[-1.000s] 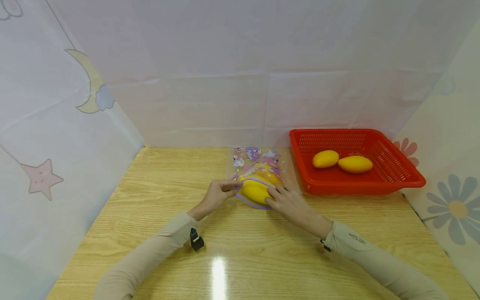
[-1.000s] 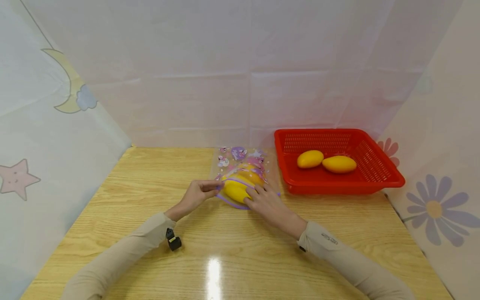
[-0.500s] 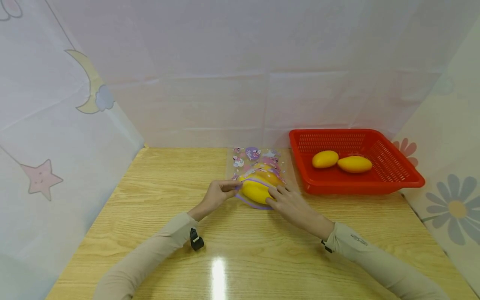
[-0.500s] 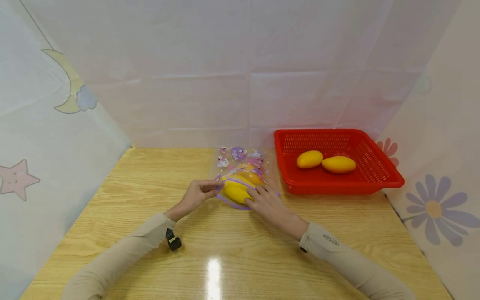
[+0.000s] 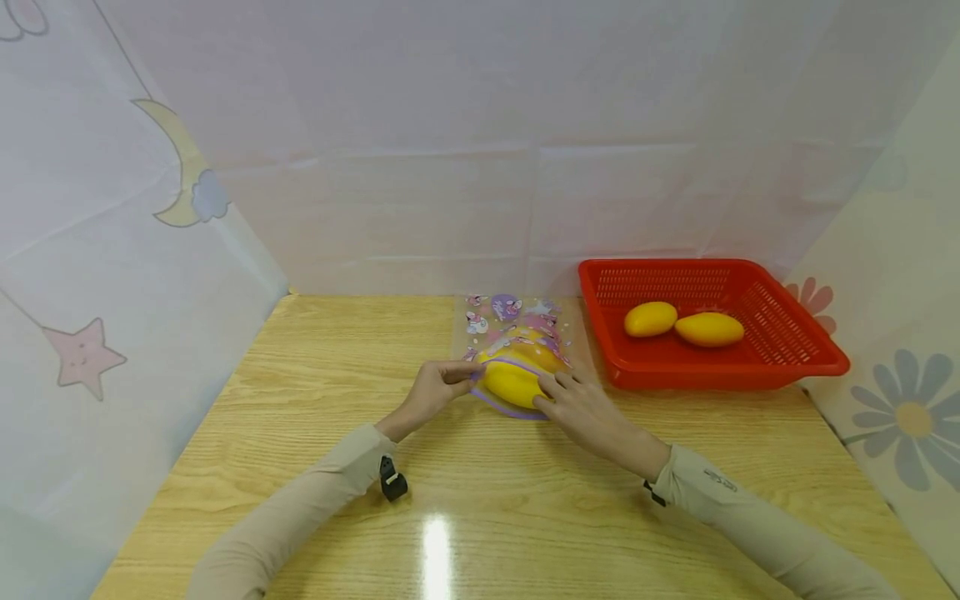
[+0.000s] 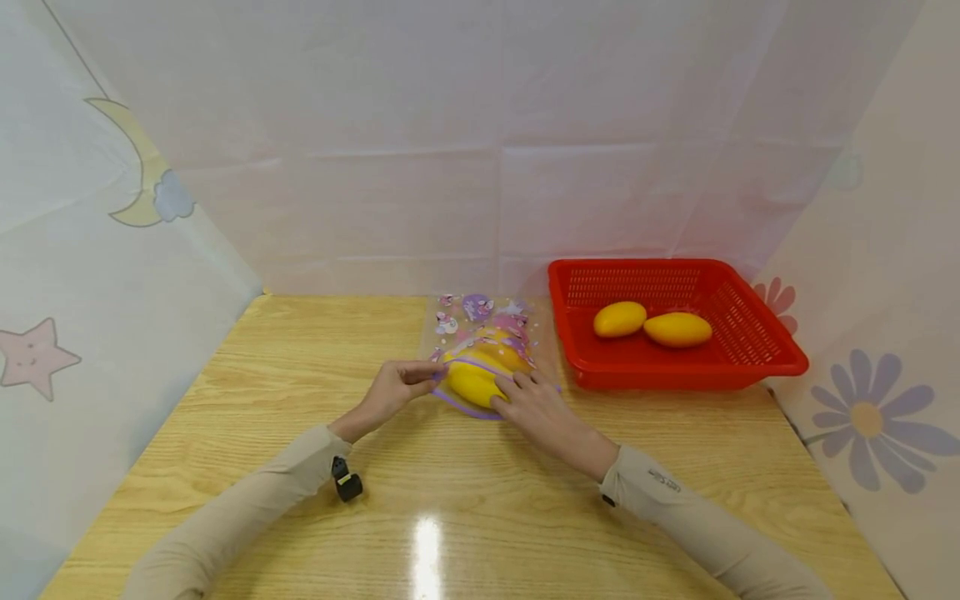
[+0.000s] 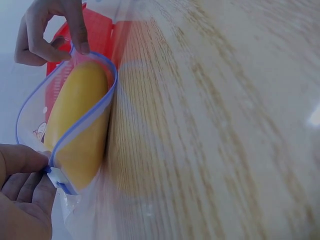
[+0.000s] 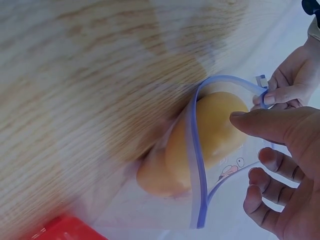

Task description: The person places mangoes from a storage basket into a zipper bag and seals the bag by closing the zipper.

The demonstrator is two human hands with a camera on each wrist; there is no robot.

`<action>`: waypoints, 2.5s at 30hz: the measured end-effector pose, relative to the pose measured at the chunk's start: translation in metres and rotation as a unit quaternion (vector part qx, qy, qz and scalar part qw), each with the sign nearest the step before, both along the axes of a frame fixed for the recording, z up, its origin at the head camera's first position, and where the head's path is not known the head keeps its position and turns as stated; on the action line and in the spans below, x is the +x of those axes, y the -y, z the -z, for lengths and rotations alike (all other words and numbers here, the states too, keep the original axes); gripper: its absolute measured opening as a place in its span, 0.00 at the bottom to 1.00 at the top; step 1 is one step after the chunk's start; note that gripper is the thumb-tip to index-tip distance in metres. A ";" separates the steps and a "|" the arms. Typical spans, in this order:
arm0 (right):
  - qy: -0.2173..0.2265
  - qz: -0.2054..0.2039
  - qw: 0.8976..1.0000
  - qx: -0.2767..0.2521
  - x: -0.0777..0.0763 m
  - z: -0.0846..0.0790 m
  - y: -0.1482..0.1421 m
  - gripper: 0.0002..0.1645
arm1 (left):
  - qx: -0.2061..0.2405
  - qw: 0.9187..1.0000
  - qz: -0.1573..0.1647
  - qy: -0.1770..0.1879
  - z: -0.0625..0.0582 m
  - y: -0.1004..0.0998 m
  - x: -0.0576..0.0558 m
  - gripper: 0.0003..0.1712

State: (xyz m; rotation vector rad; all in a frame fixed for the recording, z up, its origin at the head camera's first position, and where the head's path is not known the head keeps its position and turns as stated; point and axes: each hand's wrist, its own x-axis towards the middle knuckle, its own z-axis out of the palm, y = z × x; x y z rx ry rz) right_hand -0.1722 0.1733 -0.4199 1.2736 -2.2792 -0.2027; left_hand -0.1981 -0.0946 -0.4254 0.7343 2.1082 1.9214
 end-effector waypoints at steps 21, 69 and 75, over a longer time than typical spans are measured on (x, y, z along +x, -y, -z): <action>0.022 -0.031 0.998 -0.053 -0.002 -0.006 -0.004 0.14 | 0.001 1.000 0.005 -0.003 0.000 0.001 0.001 0.17; 0.034 0.038 0.993 -0.106 -0.016 -0.029 -0.030 0.11 | -0.003 1.000 -0.005 -0.009 0.000 0.001 0.001 0.17; 0.017 0.038 0.993 -0.113 -0.019 -0.031 -0.035 0.16 | 0.000 1.000 -0.004 -0.005 0.001 0.000 0.001 0.17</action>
